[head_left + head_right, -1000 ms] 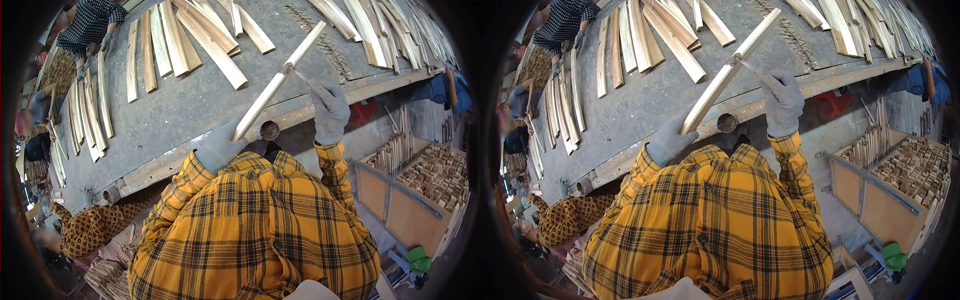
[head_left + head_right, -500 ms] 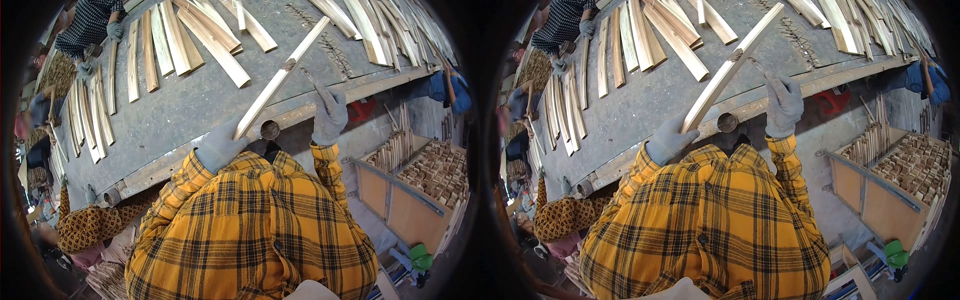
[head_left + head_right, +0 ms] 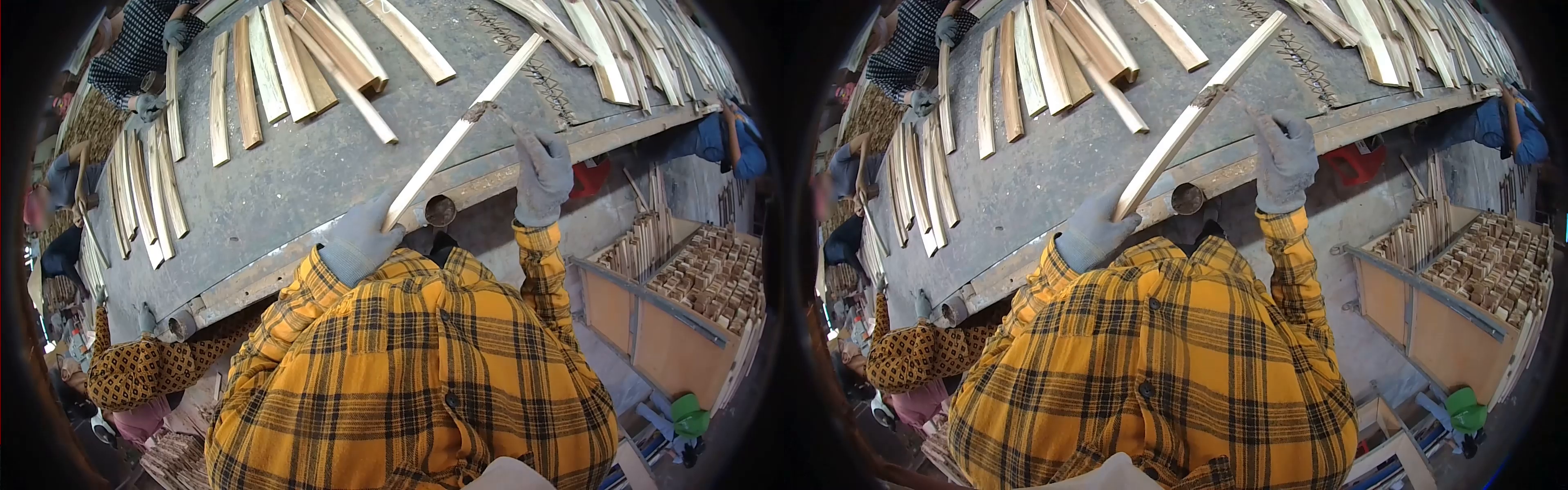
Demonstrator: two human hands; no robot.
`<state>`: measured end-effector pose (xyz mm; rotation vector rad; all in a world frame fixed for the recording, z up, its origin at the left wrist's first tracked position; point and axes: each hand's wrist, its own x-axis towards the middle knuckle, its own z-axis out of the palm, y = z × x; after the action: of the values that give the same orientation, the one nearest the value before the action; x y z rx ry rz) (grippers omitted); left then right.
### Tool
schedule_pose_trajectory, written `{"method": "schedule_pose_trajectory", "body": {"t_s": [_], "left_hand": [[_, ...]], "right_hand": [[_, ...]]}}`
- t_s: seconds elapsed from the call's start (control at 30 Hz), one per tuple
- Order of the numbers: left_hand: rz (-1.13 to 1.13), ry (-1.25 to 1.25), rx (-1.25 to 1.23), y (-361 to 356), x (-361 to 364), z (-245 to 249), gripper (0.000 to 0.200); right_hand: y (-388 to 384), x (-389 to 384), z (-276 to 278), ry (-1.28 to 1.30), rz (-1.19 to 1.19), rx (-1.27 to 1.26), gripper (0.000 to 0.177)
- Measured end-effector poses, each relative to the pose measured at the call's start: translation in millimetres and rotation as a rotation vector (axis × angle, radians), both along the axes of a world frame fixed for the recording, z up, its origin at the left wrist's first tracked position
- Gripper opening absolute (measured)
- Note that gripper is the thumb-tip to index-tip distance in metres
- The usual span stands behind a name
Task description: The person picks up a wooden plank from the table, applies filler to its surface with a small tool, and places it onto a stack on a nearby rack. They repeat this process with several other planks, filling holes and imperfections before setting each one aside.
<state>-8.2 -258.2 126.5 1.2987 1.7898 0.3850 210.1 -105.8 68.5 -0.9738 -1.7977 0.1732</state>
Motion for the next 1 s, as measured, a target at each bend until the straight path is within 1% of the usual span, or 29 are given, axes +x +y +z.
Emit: {"method": "schedule_pose_trajectory", "body": {"t_s": [0.03, 0.13, 0.23, 0.33, 0.47, 0.57, 0.67, 0.73, 0.77, 0.83, 0.87, 0.93, 1.0], "left_hand": [[0.003, -0.001, -0.006, -0.7, -0.4, -1.7, 0.059], [0.009, -0.011, -0.029, 3.5, 2.1, -1.0, 0.059], [0.007, -0.024, -0.037, 6.6, 2.0, -0.8, 0.059], [0.011, -0.027, -0.072, 6.8, 3.0, 3.6, 0.061], [0.003, -0.060, -0.078, 5.4, 1.4, 0.0, 0.065], [-0.017, -0.095, 0.049, 0.6, -1.0, -14.9, 0.066], [0.029, -0.277, -0.067, 1.3, -3.6, -24.7, 0.061], [0.053, -0.287, -0.117, 2.8, -4.3, -23.8, 0.060], [0.066, -0.293, -0.142, 3.4, -4.5, -23.2, 0.060], [0.095, -0.316, -0.111, 5.4, -4.7, -23.1, 0.061], [0.109, -0.328, -0.096, 6.0, -4.5, -23.5, 0.063], [0.070, -0.239, -0.104, 10.1, -2.8, -13.0, 0.062], [0.041, -0.186, -0.087, 9.8, -1.5, -8.8, 0.061]], "right_hand": [[0.5, -0.6, 2.4, 0.018, 0.000, 0.006, 0.025], [-0.2, -6.8, -4.3, 0.252, 0.118, -0.114, 0.027], [-10.7, -8.2, 1.7, 0.000, 0.120, -0.107, 0.027], [-7.1, -6.9, -5.0, 0.078, 0.139, -0.100, 0.026], [1.7, -5.5, -8.9, 0.200, 0.098, -0.163, 0.026], [2.7, -9.6, -4.7, 0.262, 0.126, -0.211, 0.026], [-4.9, -17.7, -2.3, 0.298, 0.144, -0.264, 0.026], [-10.7, -23.0, -3.6, 0.365, 0.181, -0.306, 0.027], [-13.8, -22.3, -6.0, 0.328, 0.213, -0.284, 0.027], [-19.7, -20.2, -10.1, 0.254, 0.274, -0.241, 0.029], [-22.5, -18.6, -9.1, 0.238, 0.251, -0.284, 0.029], [-26.1, -16.4, -3.3, 0.205, 0.203, -0.368, 0.030], [-20.9, -17.8, 1.4, 0.286, 0.170, -0.399, 0.031]]}}
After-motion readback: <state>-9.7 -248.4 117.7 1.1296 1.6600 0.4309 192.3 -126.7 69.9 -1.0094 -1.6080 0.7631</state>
